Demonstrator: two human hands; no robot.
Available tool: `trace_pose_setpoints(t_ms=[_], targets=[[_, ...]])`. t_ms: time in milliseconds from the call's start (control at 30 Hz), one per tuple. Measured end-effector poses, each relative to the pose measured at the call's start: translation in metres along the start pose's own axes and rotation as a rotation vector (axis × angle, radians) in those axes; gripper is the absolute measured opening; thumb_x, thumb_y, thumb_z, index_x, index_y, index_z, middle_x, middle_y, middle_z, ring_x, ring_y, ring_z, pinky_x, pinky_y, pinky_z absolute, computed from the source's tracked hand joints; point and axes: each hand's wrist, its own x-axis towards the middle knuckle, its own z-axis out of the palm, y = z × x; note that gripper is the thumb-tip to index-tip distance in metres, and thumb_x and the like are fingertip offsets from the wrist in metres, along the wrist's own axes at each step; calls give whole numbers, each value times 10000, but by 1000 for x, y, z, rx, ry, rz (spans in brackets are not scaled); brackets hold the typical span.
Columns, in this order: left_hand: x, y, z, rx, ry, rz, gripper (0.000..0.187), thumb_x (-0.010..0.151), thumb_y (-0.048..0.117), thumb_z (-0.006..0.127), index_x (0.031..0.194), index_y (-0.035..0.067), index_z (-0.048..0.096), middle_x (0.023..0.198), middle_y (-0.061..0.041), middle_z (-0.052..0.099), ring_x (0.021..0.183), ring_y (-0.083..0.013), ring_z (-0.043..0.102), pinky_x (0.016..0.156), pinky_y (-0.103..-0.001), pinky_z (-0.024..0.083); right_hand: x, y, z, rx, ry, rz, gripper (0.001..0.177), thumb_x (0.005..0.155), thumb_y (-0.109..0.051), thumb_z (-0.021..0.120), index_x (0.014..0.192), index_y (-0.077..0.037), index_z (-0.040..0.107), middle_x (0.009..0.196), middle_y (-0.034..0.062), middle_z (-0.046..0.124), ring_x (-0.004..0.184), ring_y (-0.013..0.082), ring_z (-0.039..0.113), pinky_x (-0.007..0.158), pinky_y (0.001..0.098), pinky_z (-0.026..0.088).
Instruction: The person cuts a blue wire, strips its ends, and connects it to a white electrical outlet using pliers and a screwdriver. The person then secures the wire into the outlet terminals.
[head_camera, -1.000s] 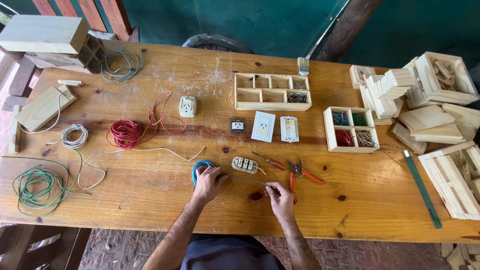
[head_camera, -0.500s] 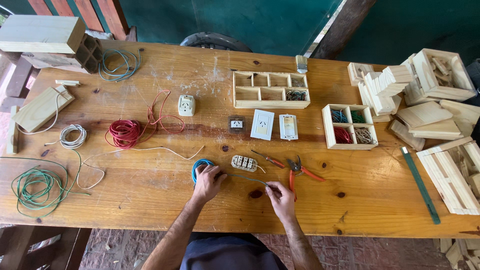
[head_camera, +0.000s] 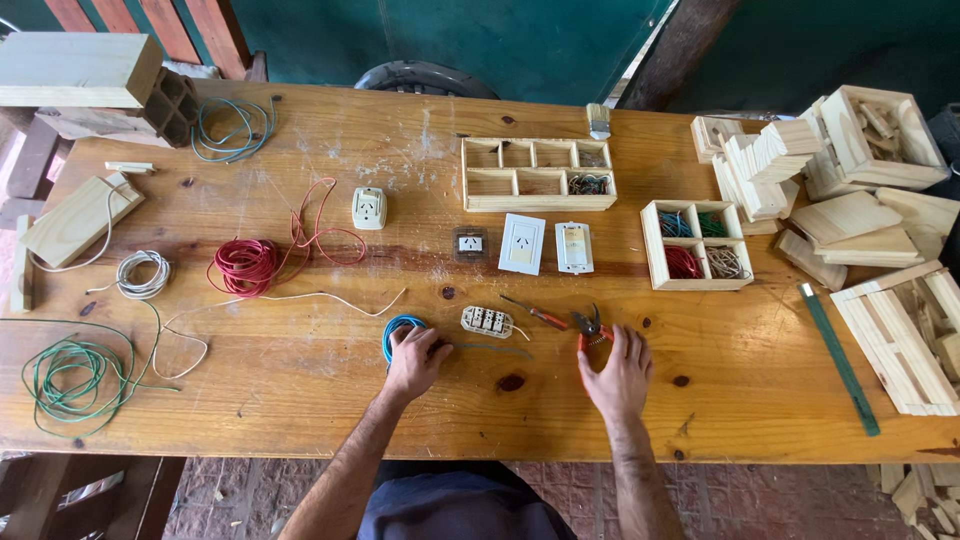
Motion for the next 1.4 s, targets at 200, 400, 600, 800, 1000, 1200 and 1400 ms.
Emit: trace_pose_setpoints(t_ms=[200,400,600,800,1000,1200,1400], targets=[[-2,4,-9,-109,-23,-25,169,1100,369,787,1057,206,774,1000,0,846,1068,-233,813,1149,-512,387,21,1,-25,-77,-466,141,1101,852,-838,791,1668,-118,621,1592,188,686,1518,405,638,1202,577,590],[-2,-6,-9,-190,-15,-11,158,1040,345,840,1025,196,791,917,-18,822,1047,-266,813,1139,-493,425,15,19,-8,-123,-520,222,874,728,-686,847,1479,-253,734,1422,42,716,1324,315,731,1025,526,642],[-2,-1,-22,-334,-32,-95,172,1050,347,815,1016,180,795,940,-53,800,1127,-348,774,1194,-530,404,-23,2,-17,521,-337,185,660,708,-231,858,1346,-89,769,1003,163,710,1041,429,798,946,560,626],[3,5,-36,-529,-60,-91,217,1019,351,789,906,172,745,852,72,678,902,-158,587,912,-374,441,-63,-75,-26,813,-631,-26,296,885,-72,746,1180,-79,775,872,23,716,677,148,604,625,338,597],[5,3,-41,-598,-144,-56,131,894,270,745,872,143,719,833,46,655,889,-170,581,870,-397,453,-83,-117,-26,815,-852,-87,90,908,-165,734,940,-177,650,798,8,707,720,218,615,732,410,510],[0,-6,-41,-727,-159,-144,89,918,244,696,904,162,664,860,45,557,826,-143,493,785,-360,396,-90,-150,-13,760,-831,-170,156,926,-190,723,989,-160,583,804,28,612,709,253,523,706,447,445],[-3,-7,-42,-997,-200,-265,120,1065,183,737,968,152,673,851,76,523,764,-70,409,699,-268,316,-77,-174,11,664,-822,4,219,926,-256,724,983,-144,544,796,72,673,702,318,583,724,502,472]])
